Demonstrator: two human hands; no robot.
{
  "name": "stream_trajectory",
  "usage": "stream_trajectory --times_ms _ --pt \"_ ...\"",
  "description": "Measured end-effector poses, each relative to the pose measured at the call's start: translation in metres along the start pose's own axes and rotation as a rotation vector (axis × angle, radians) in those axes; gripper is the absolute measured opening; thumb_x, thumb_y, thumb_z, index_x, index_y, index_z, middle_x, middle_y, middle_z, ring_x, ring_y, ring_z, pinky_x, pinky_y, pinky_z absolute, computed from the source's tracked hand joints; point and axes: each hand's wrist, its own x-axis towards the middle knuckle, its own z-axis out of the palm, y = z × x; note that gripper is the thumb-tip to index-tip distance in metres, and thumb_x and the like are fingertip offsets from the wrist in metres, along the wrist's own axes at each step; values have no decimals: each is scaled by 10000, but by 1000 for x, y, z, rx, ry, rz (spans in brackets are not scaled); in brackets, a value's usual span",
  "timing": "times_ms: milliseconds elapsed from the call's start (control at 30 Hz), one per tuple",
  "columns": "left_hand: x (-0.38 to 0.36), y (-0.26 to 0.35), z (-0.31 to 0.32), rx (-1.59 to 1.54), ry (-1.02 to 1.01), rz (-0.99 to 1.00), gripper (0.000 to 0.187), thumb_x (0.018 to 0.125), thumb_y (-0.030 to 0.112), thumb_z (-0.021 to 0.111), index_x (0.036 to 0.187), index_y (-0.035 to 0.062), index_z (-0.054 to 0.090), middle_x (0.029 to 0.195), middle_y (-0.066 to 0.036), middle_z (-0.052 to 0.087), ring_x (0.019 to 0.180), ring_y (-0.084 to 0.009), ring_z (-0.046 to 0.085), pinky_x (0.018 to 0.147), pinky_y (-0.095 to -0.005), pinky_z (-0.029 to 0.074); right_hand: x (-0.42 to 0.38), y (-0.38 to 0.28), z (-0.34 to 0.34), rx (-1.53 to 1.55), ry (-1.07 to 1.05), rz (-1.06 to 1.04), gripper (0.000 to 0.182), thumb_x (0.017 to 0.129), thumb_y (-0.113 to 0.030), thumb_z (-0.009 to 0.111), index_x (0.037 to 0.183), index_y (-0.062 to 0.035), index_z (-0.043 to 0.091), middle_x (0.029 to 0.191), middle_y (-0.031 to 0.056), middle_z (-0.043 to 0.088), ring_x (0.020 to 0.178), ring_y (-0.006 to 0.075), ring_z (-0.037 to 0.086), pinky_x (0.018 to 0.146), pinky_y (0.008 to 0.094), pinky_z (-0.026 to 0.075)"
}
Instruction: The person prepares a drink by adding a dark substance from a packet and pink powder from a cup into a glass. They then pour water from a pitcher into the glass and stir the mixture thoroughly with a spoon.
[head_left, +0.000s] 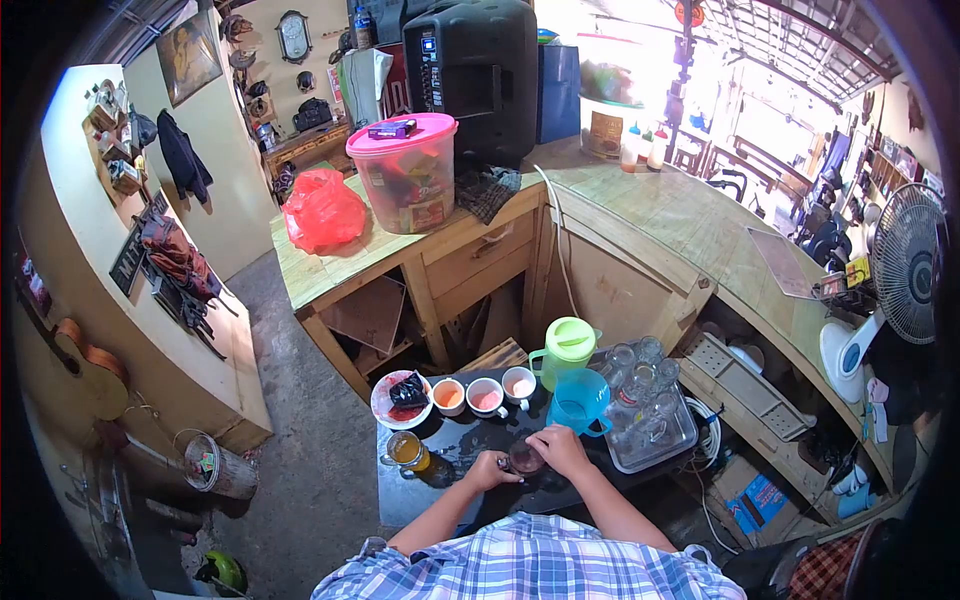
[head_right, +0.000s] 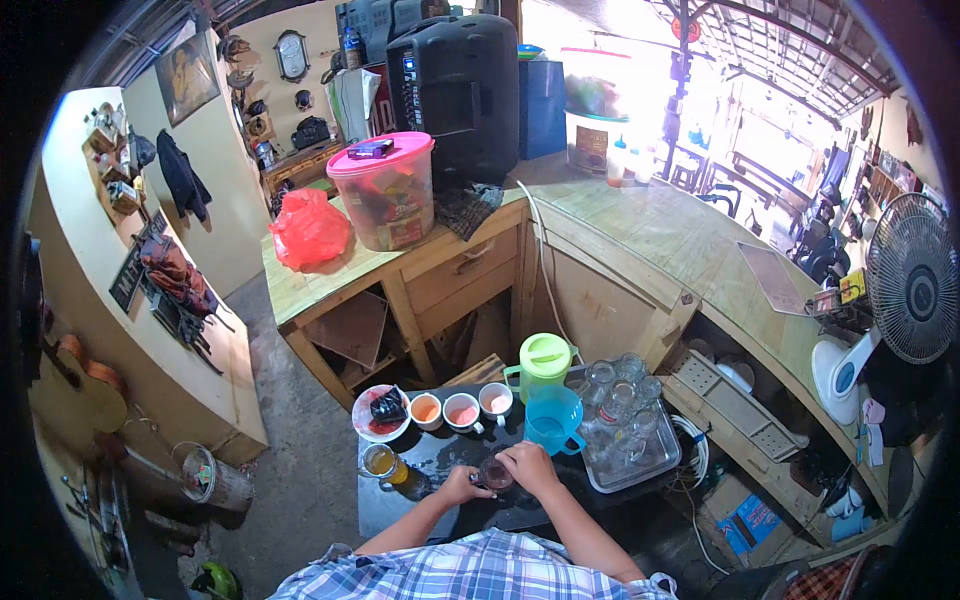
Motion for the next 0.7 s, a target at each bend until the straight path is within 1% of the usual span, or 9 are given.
stream_trajectory --times_ms 133,233,300,400,467,533,600,633,700 --pt "1 -4 1 19 16 23 385 589 256 887 736 -15 656 643 -121 646 532 -156 543 565 -342 468 -2 0 -2 -60 -94 78 216 810 -252 665 762 -48 718 748 146 676 738 323 645 706 405 508" --pt "2 -9 4 -50 21 26 443 564 304 899 741 -18 651 585 -105 590 509 -162 482 529 -353 437 -2 1 1 56 -96 133 217 803 -258 672 761 -51 723 748 149 676 740 322 649 706 405 509" --pt "2 -11 5 -66 25 30 442 563 302 900 737 -18 650 581 -104 588 505 -161 476 524 -351 436 -2 1 1 -8 -72 106 198 821 -220 662 792 -31 716 750 152 674 709 353 640 962 463 456" --pt "2 -10 5 -65 21 40 407 580 274 891 742 -14 654 609 -109 614 516 -150 494 541 -346 448 -1 0 -3 82 -160 200 192 824 -219 658 801 -39 720 762 154 677 722 352 643 998 484 428" --pt "2 -8 4 -50 17 47 375 598 249 882 750 -11 658 640 -114 642 531 -140 518 563 -342 463 -2 1 0 25 -121 160 193 825 -223 658 802 -42 722 763 156 676 719 354 643 1006 487 420" --pt "1 -3 1 -3 -6 -9 371 599 246 881 752 -8 659 641 -114 640 533 -142 516 564 -344 461 1 -5 -4 -30 -85 118 194 826 -227 658 803 -45 723 763 158 676 717 355 643 1014 490 411" --pt "2 -6 2 -18 8 10 396 586 264 889 745 -12 655 618 -100 616 527 -144 497 546 -344 448 2 -10 -10 90 -222 288 203 825 -233 663 795 -42 723 753 163 674 709 358 643 1020 490 403" --pt "2 -8 4 -32 21 30 421 573 282 897 738 -16 650 595 -86 592 520 -146 478 529 -343 435 0 -6 -6 91 -224 290 203 825 -233 663 795 -42 723 753 163 674 709 358 643 1020 490 403" --pt "2 -5 2 -45 7 14 398 583 264 890 745 -13 654 617 -101 614 530 -144 500 547 -345 447 -2 1 2 1 -33 87 247 824 -284 656 793 -50 728 756 176 672 728 336 644 689 417 507"
